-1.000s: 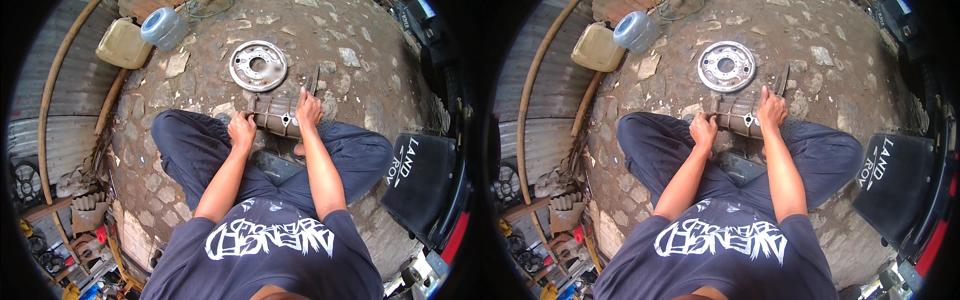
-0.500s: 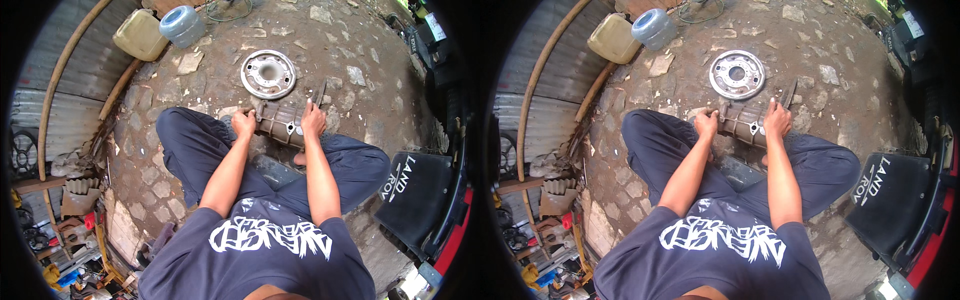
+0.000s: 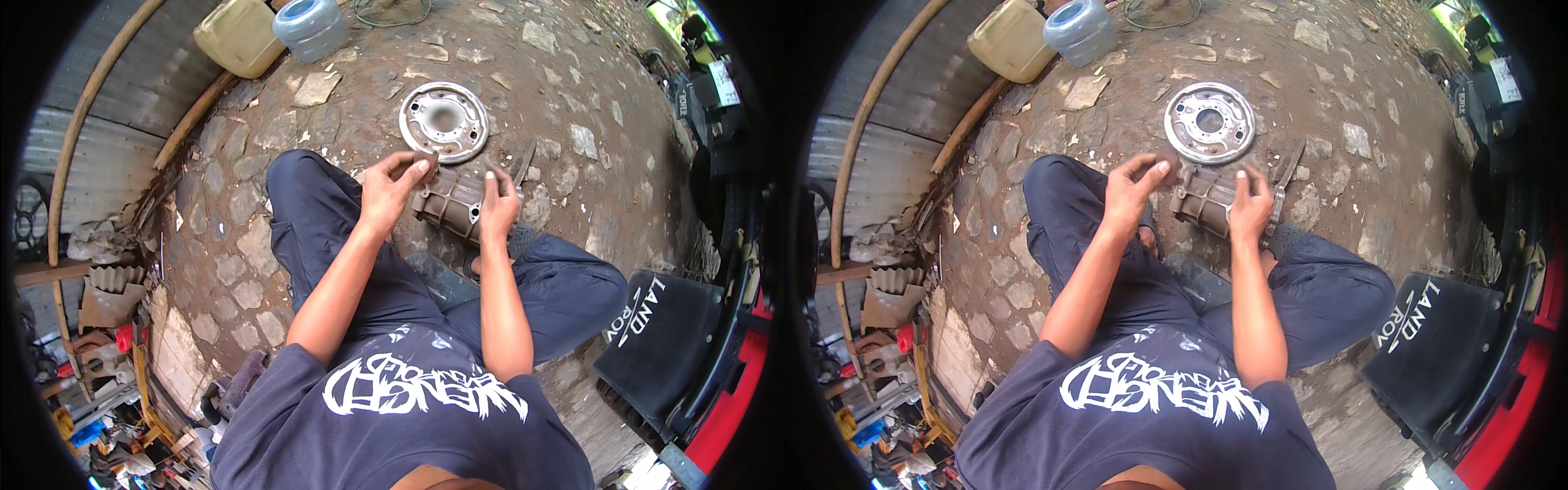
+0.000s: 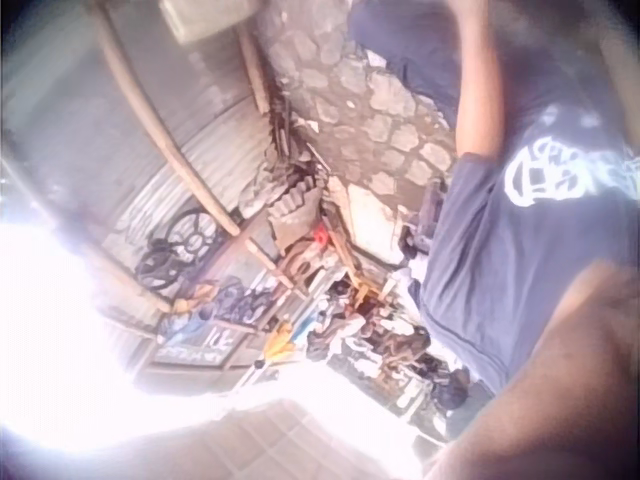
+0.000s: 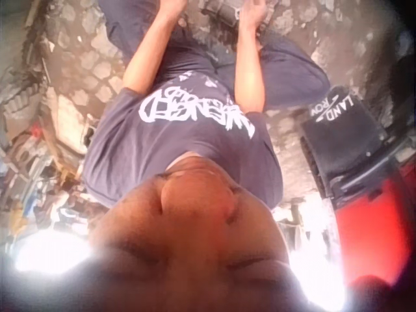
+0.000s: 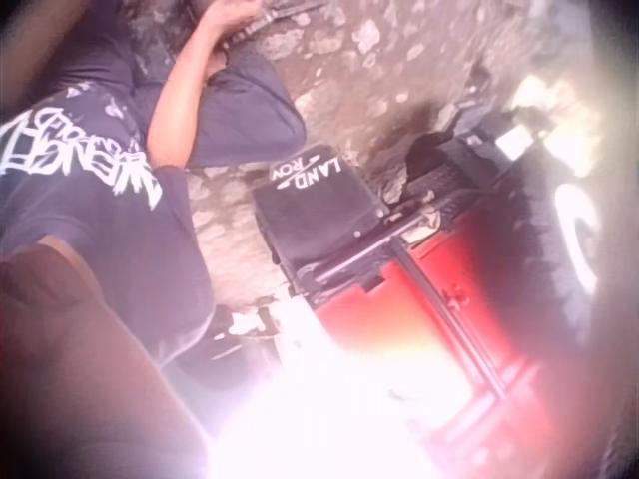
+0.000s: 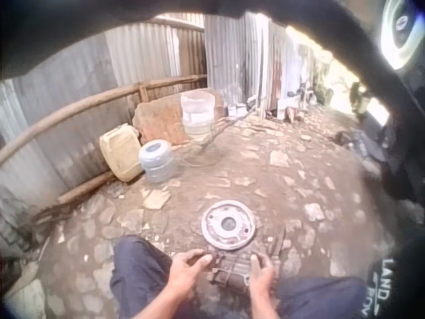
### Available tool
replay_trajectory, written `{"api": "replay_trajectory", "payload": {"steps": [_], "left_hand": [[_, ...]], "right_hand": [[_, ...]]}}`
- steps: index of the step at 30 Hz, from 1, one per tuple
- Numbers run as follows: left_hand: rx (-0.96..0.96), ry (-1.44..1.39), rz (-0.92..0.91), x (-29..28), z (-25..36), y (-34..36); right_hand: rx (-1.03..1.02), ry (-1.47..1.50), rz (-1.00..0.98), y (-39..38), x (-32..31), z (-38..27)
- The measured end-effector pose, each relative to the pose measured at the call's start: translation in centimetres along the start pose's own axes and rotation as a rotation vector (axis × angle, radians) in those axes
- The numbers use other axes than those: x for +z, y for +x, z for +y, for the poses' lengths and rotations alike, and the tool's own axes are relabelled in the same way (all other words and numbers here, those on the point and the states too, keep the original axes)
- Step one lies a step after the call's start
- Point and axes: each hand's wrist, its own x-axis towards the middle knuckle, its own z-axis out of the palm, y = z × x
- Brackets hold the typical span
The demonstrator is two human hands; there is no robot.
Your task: The person sits on the ground and uses a small metal tool to scrape and clean the surface of a cylindrical mechanical part. They repeatedly scrape different areas of the part and occasionally inspect it.
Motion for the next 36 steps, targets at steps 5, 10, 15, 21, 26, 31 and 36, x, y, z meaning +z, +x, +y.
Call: {"api": "replay_trajectory", "payload": {"steps": [5, 10, 15, 21, 26, 31, 36], "left_hand": [[-0.317, -0.498, 0.077, -0.3, -4.6, -1.6], [-0.274, -0.338, -0.070, -0.5, -4.6, -1.0], [-0.168, -0.151, -0.096, -0.3, -3.8, -1.1], [-0.145, -0.080, -0.113, 0.1, -3.8, -0.8], [-0.103, -0.035, -0.076, 0.4, -4.0, -0.7], [-0.059, -0.009, -0.069, 0.6, -3.7, -0.9], [0.036, 0.090, -0.049, 0.8, -3.7, -1.0]], "right_hand": [[0.046, 0.143, -0.412, -6.0, 3.2, -6.0], [0.162, 0.103, -0.362, -5.8, 2.0, -5.7], [0.218, 0.228, -0.308, -5.1, 1.3, -7.2], [0.109, 0.138, -0.253, -5.3, 0.9, -7.8], [0.040, 0.040, -0.212, -5.4, 0.8, -6.9], [0.072, 0.111, -0.239, -5.4, 0.7, -6.8], [0.136, 0.192, -0.230, -5.5, 0.4, -7.0]]}}
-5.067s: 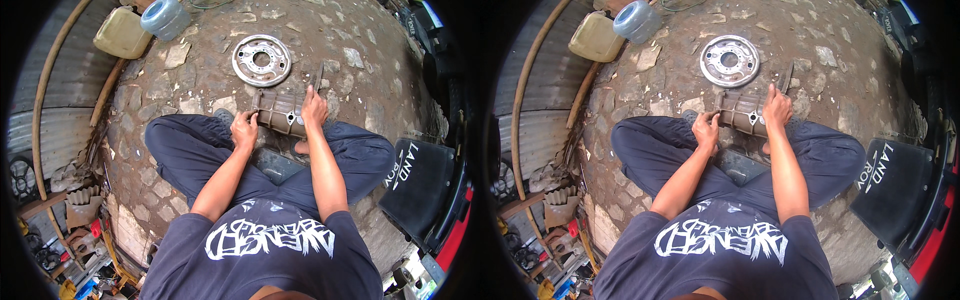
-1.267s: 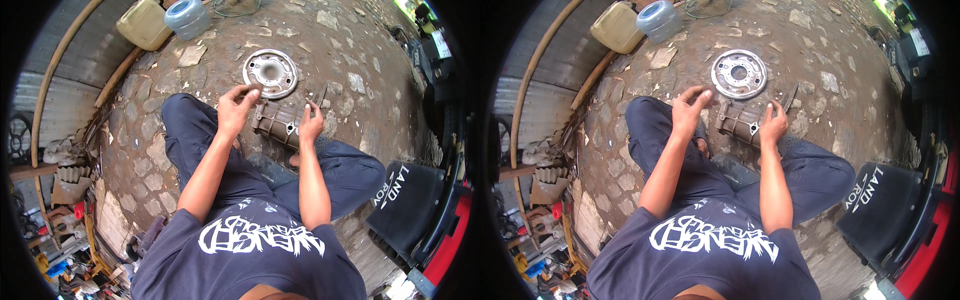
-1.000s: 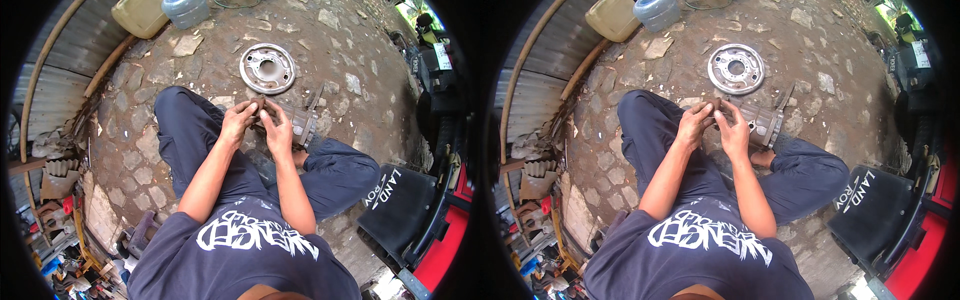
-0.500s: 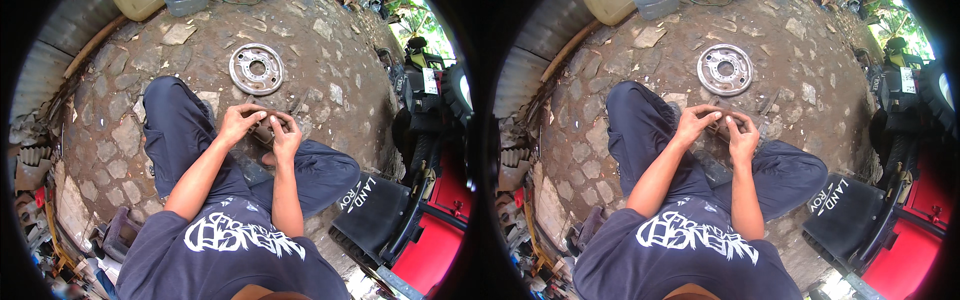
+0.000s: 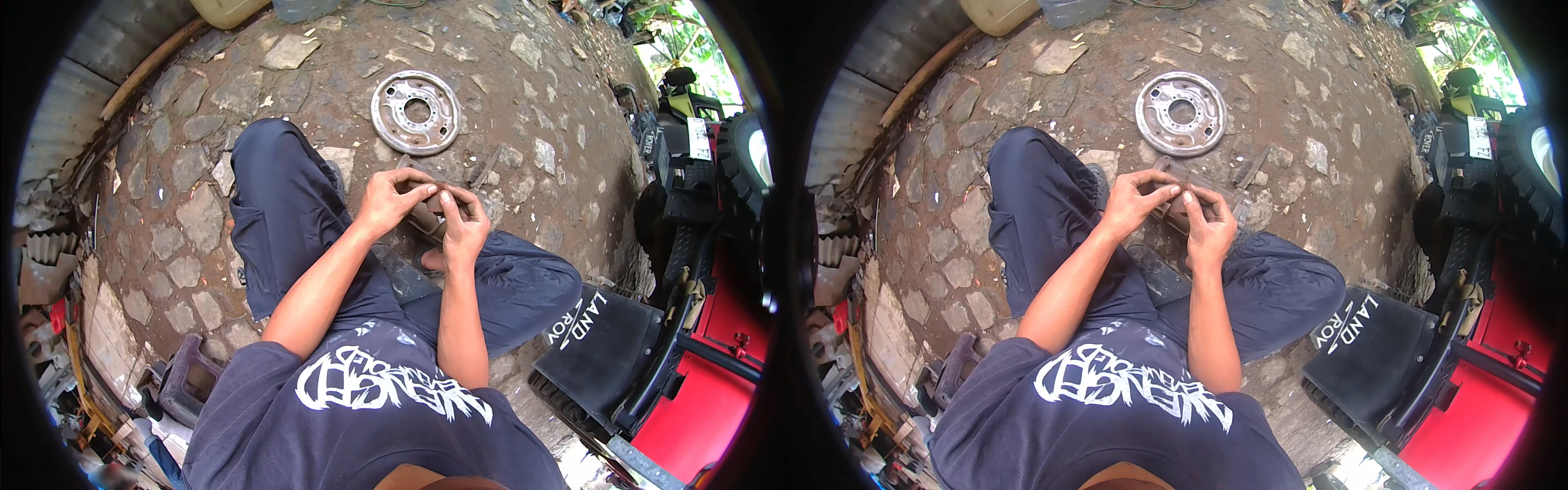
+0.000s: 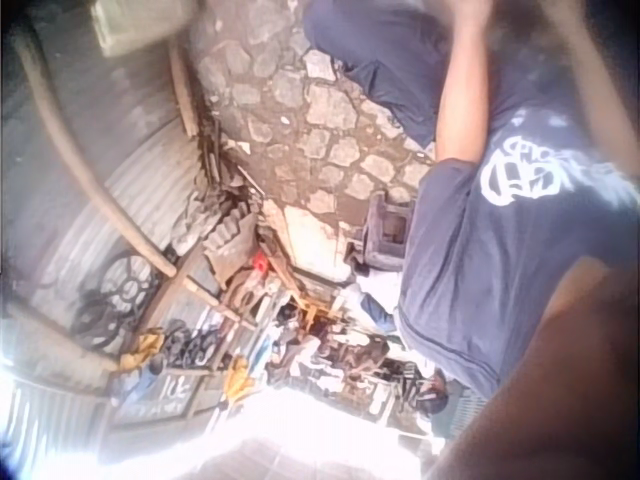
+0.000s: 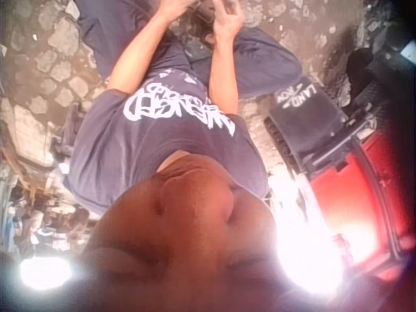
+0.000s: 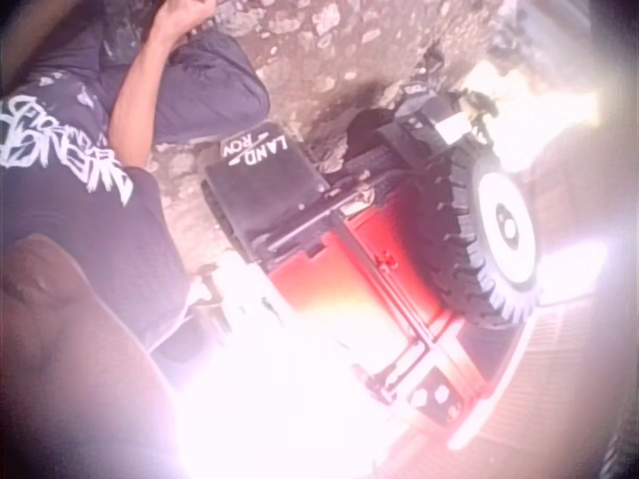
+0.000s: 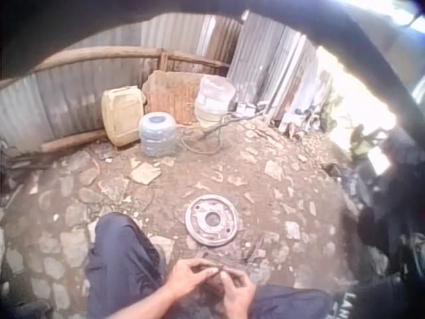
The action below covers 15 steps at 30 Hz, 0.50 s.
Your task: The person sits on the ground and uses a small metal tool to scrape and clean the surface of a cylindrical mechanical part. They repeatedly scrape different areas of the part and occasionally inspect it.
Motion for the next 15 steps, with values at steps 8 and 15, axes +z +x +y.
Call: {"api": "replay_trajectory", "payload": {"steps": [8, 15], "left_hand": [[-0.138, -0.265, -0.006, 0.7, -1.0, 0.1], [-0.073, -0.198, 0.009, 0.8, -0.6, -0.3]], "right_hand": [[-0.083, 0.046, -0.033, -0.2, -0.3, 0.9], [0.185, 0.154, -0.223, 0.2, -2.8, 0.3]]}}
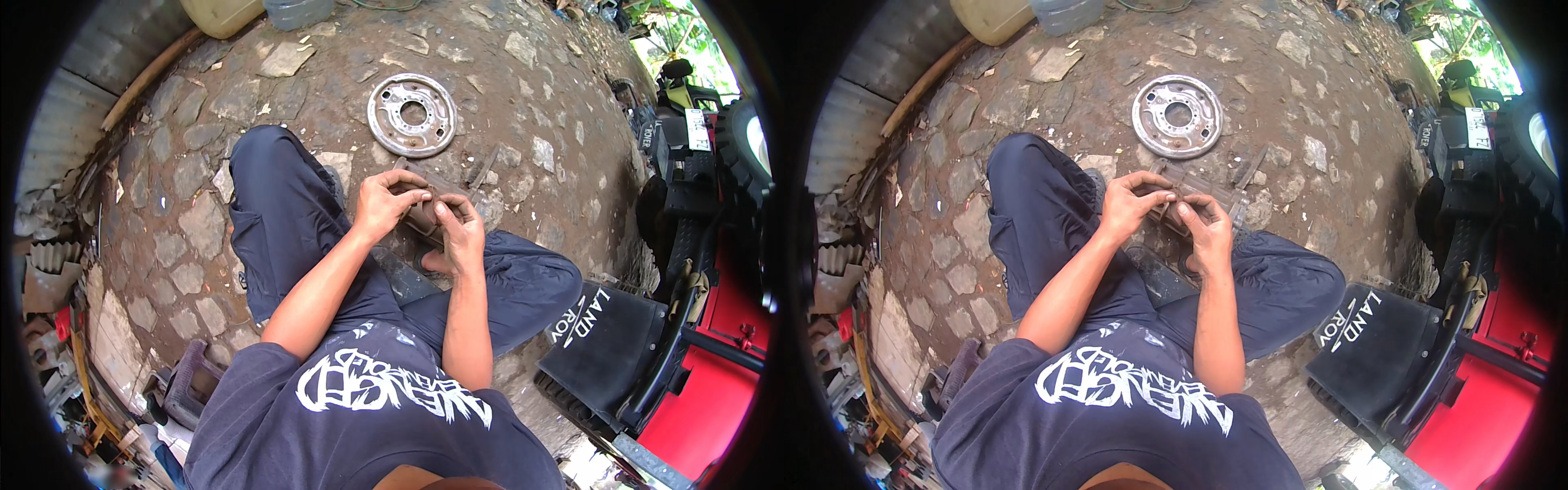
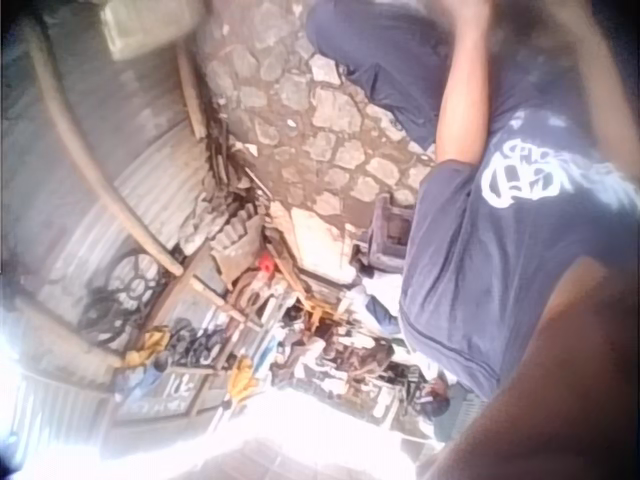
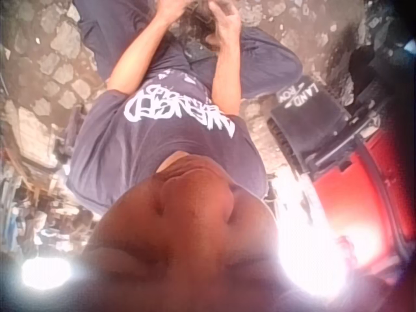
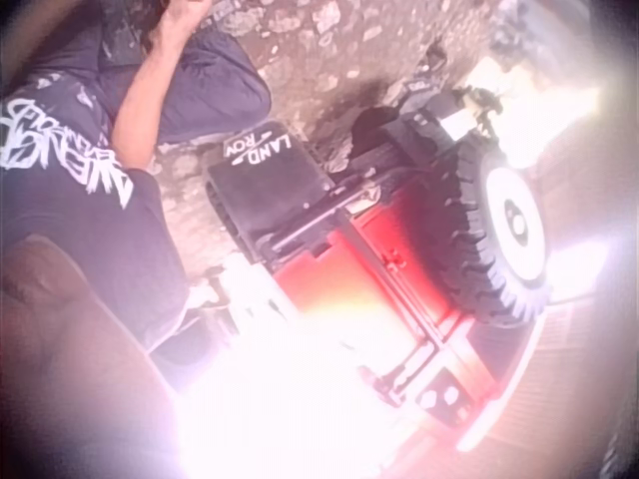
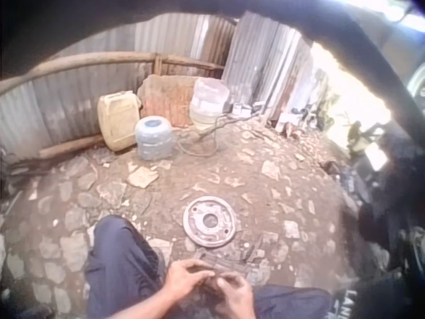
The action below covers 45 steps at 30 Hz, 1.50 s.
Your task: The person sits on the ground and uses a small metal tool to scrape and clean the surface of a cylindrical mechanical part. They repeatedly scrape different areas of the part and occasionally inspect it.
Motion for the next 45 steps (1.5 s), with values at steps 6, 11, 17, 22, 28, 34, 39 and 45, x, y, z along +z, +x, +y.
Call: {"api": "replay_trajectory", "payload": {"steps": [6, 11, 17, 22, 28, 34, 39, 45], "left_hand": [[0.018, 0.073, -0.111, 0.1, 3.1, -0.1], [0.256, 0.280, -0.364, 1.1, 10.3, 1.5], [0.320, 0.565, -0.499, 4.0, 16.4, 5.8], [0.219, 0.296, -0.482, 3.7, 13.5, 7.6], [0.203, 0.099, -0.537, 4.4, 12.3, 8.8], [0.256, 0.176, -0.470, 4.1, 11.1, 10.3], [0.394, 0.263, -0.203, 4.5, 11.2, 9.8], [0.305, 0.294, -0.320, 3.8, 10.6, 10.1]], "right_hand": [[-0.016, -0.170, -0.049, 0.1, -1.1, -7.2], [-0.118, -0.472, -0.220, 0.9, -2.5, -14.3], [-0.295, -0.342, -0.251, 4.1, -3.5, -16.3], [-0.292, -0.312, -0.158, 4.3, -2.4, -15.5], [-0.237, -0.111, -0.210, 5.2, -3.7, -14.5], [-0.233, -0.038, -0.219, 6.8, -3.5, -13.2], [-0.280, -0.046, -0.190, 8.2, -2.1, -12.7], [-0.313, 0.051, -0.208, 9.0, -1.9, -11.8]]}}
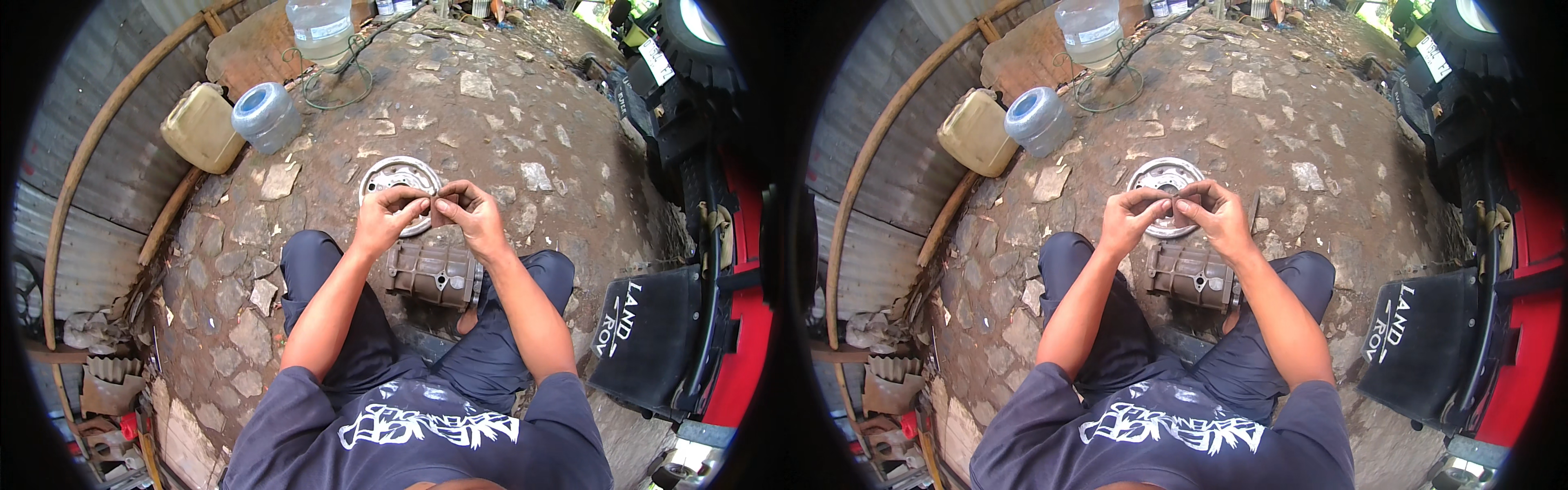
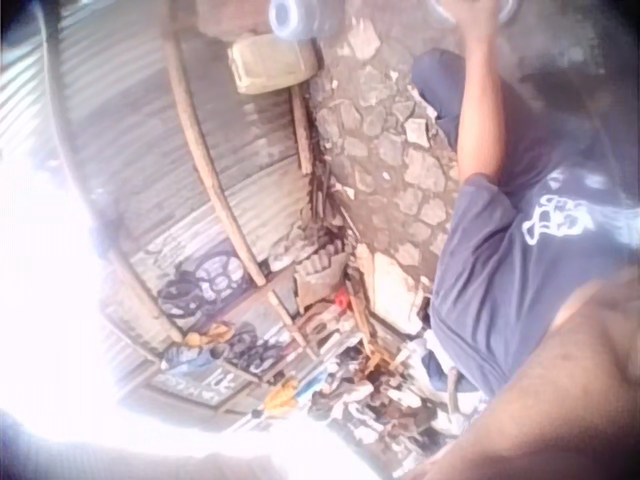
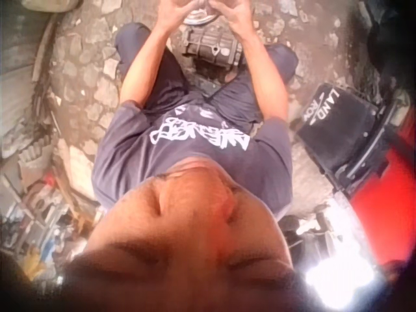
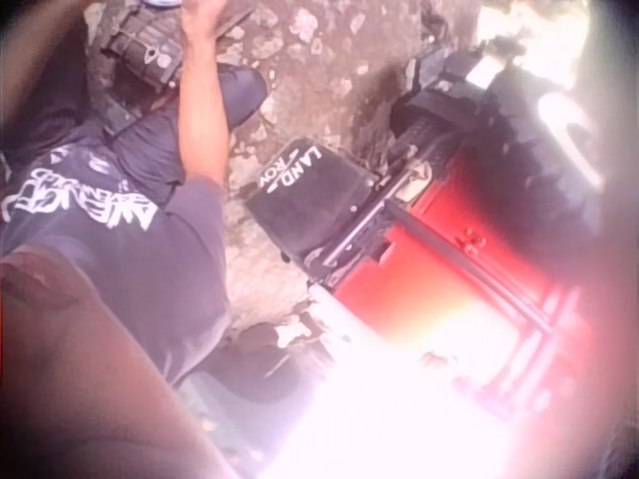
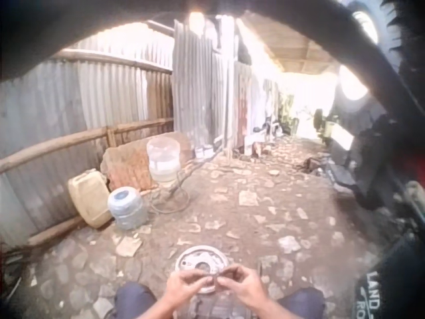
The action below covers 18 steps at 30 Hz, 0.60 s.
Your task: The person sits on the ground and uses a small metal tool to scrape and clean the surface of a cylindrical mechanical part. They repeatedly scrape different areas of the part and occasionally inspect it.
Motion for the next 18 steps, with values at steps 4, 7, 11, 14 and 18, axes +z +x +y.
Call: {"api": "replay_trajectory", "payload": {"steps": [4, 7, 11, 14, 18], "left_hand": [[0.096, 0.053, -0.023, 0.6, 0.7, -0.5], [0.059, 0.024, -0.022, 0.7, 0.5, -0.5], [0.030, -0.058, -0.037, 0.5, 0.1, -0.4], [0.026, -0.063, -0.044, 0.6, 0.3, -0.5], [0.000, -0.109, -0.055, 0.3, 0.3, -0.4]], "right_hand": [[-0.019, -0.068, 0.031, 0.2, -0.4, 0.1], [-0.034, -0.077, 0.059, 0.2, -0.1, 0.3], [-0.056, -0.111, 0.075, 0.0, 0.0, 0.7], [-0.060, -0.130, 0.080, 0.1, -0.5, 1.1], [-0.032, -0.095, 0.085, -0.1, 0.5, -0.1]]}}
